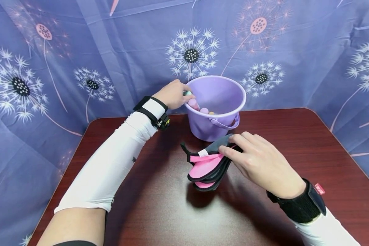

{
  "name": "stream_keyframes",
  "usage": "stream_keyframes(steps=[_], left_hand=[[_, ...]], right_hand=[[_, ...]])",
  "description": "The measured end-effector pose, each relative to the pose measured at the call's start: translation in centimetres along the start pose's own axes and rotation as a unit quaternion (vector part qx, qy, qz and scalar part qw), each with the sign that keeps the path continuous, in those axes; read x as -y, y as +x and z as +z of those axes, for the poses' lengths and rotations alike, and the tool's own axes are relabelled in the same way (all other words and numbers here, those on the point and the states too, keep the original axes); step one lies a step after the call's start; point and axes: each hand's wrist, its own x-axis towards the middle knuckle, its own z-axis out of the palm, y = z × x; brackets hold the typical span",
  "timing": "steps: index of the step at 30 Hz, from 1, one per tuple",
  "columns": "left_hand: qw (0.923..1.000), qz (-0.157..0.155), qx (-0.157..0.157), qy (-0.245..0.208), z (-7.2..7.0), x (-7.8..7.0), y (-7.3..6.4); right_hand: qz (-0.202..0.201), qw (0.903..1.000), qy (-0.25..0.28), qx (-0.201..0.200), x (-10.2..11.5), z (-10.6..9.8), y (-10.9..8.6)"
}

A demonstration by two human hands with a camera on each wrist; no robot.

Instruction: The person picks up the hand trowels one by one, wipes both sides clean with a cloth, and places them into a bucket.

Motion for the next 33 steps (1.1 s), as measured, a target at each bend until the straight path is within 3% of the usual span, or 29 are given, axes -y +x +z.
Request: stream_keyframes(steps=[7, 14, 23, 33], left_hand=[[0.9980, -0.028, -0.027, -0.049, -0.1, 0.0, -1.1], [0.9911, -0.036, -0.100, -0.081, -0.7, 0.3, -3.6], [0.9773, -0.029, -0.177, -0.112, -0.8, 0.6, -9.1], [0.9649, 0.002, -0.239, -0.110, 1.1, 0.7, -15.3]], right_hand=[[0.000, 1.0000, 0.001, 0.001, 0.1, 0.0, 0.2], [0.010, 0.9999, 0.009, 0.011, -0.2, 0.1, -0.1], [0.040, 0.9984, 0.003, 0.039, -1.2, 0.4, -0.8], [0.062, 0.9947, -0.008, 0.081, -3.5, 1.8, -2.8]])
